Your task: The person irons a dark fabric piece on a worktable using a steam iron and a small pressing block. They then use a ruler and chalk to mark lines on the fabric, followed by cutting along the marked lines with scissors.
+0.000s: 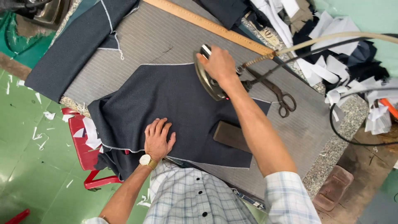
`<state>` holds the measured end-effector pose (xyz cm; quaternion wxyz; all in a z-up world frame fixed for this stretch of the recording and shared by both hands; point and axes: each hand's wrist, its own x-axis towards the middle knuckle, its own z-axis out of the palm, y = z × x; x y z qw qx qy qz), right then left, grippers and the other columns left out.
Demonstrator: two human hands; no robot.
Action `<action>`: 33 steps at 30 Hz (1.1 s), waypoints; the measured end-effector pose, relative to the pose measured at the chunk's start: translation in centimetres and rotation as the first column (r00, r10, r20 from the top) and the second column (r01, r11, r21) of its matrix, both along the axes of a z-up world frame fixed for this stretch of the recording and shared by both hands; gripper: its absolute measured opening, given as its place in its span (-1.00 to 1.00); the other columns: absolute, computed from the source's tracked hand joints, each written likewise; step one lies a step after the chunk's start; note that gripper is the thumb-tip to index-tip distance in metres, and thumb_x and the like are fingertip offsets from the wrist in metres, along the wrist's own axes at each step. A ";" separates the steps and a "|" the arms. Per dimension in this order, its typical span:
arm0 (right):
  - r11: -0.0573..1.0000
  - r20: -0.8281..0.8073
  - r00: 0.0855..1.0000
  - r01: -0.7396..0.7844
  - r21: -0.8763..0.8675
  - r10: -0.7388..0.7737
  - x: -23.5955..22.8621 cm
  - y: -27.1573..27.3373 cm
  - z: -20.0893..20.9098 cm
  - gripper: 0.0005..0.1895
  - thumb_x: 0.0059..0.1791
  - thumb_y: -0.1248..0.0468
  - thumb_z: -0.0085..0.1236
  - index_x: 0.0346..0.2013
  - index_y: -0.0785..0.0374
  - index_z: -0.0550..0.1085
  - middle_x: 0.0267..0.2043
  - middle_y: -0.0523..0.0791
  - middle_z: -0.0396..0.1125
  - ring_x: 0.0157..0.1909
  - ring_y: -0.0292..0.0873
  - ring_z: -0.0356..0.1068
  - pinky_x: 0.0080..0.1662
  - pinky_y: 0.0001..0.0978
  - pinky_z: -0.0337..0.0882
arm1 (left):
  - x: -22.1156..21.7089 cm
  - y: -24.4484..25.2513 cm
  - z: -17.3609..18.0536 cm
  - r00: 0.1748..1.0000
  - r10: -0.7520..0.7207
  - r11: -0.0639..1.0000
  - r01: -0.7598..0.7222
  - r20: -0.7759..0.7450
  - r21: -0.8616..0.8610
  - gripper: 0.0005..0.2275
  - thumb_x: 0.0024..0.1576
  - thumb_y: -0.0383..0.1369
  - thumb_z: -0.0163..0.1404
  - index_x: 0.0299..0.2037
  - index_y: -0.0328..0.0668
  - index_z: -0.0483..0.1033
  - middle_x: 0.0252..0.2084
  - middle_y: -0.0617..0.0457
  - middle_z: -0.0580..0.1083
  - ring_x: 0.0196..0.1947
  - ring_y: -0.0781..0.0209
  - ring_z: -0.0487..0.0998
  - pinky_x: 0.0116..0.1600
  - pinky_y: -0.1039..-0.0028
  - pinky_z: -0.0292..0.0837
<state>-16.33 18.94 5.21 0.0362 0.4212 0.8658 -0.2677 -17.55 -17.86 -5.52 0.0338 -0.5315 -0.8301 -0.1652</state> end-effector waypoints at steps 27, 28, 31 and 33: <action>0.840 0.243 0.813 0.543 0.010 -0.529 49.9 -5.8 2.5 -0.22 0.02 -0.34 0.07 -0.24 0.44 0.52 -0.26 0.30 0.46 -0.11 0.38 0.48 -0.13 0.17 0.46 | 1.4 -0.1 0.4 0.991 -0.076 0.991 0.087 -0.107 0.101 -0.69 0.14 -0.26 0.12 0.07 -0.09 0.50 0.22 -0.01 0.41 0.27 -0.04 0.37 0.29 0.11 0.17; 0.824 0.248 0.796 0.567 0.014 -0.552 52.0 -5.4 1.5 -0.22 0.02 -0.34 0.07 -0.24 0.44 0.52 -0.26 0.30 0.46 -0.11 0.38 0.48 -0.13 0.17 0.46 | 1.1 -0.3 0.6 0.989 -0.104 0.988 0.115 -0.101 0.103 -0.69 0.14 -0.26 0.12 0.07 -0.09 0.50 0.22 -0.01 0.41 0.27 -0.04 0.37 0.29 0.11 0.17; 0.728 0.205 0.711 0.685 0.018 -0.673 59.9 -6.1 0.6 -0.30 0.00 -0.32 0.14 -0.31 0.35 0.52 -0.29 0.20 0.48 -0.15 0.31 0.50 -0.12 0.08 0.47 | 2.1 0.3 1.3 0.975 -0.169 0.968 0.191 -0.143 0.161 -0.68 0.09 -0.32 0.19 0.05 -0.16 0.53 0.21 -0.10 0.43 0.25 -0.14 0.42 0.27 0.08 0.22; 0.681 0.266 0.661 0.732 -0.023 -0.702 63.5 -6.2 1.7 -0.35 0.04 -0.31 -0.02 -0.26 0.27 0.49 -0.18 0.15 0.46 -0.06 0.31 0.42 -0.12 0.07 0.30 | 3.4 0.6 3.2 0.967 -0.122 0.973 0.161 -0.225 0.165 -0.74 0.25 -0.29 0.05 0.00 -0.33 0.59 0.19 -0.16 0.51 0.18 -0.15 0.48 0.22 0.12 0.28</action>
